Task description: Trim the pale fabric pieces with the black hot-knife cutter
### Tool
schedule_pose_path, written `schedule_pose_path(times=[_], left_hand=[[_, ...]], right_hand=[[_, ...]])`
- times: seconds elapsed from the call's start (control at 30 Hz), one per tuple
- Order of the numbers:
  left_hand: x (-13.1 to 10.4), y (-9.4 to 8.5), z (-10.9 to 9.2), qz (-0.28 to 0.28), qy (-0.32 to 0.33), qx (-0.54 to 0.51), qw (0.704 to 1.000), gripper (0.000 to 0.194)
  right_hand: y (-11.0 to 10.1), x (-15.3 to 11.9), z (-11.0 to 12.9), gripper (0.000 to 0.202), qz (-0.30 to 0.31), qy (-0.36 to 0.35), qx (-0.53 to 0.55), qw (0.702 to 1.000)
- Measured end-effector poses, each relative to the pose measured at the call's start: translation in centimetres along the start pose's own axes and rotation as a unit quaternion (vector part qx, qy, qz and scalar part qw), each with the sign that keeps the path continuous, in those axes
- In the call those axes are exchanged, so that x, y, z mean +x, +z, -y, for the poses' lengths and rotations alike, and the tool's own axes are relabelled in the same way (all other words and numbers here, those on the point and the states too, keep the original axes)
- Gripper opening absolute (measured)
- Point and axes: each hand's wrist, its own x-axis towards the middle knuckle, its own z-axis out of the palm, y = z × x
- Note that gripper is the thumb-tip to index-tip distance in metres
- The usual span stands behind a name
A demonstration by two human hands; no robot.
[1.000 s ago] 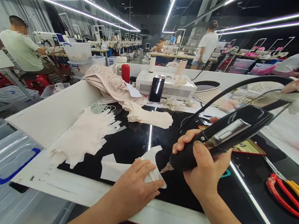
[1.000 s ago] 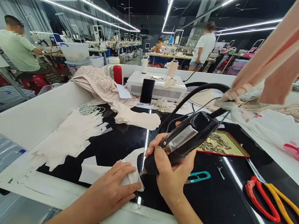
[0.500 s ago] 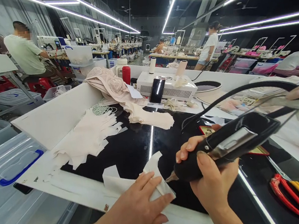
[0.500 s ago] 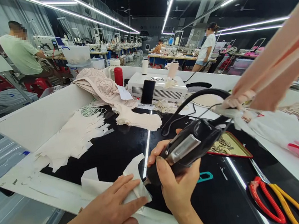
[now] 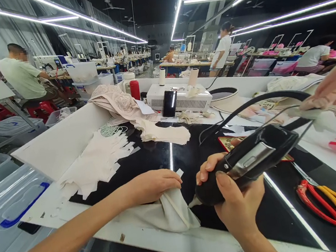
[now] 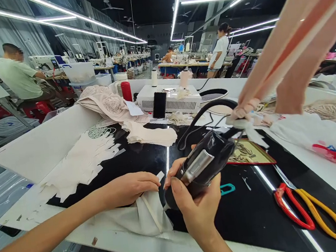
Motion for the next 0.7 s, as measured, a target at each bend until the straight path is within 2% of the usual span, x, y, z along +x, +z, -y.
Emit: schedule_pose_path(times=[0.13, 0.37, 0.53, 0.7], left_hand=[[-0.5, -0.4, 0.9, 0.019, 0.025, -0.011, 0.999, 0.05], [-1.1, -0.8, 1.7, 0.016, 0.052, 0.001, 0.998, 0.055], [-1.3, -1.2, 1.4, 0.035, 0.053, 0.038, 0.997, 0.053], [-1.5, -1.9, 0.4, 0.072, 0.058, 0.117, 0.989, 0.048]], right_hand=[[0.1, -0.1, 0.0, 0.039, 0.004, -0.004, 0.01, 1.0], [0.1, -0.3, 0.2, 0.041, 0.008, -0.01, 0.019, 1.0], [0.2, -0.3, 0.3, 0.041, 0.004, -0.012, 0.026, 1.0], [0.6, -0.3, 0.4, 0.024, -0.006, -0.02, 0.005, 1.0]])
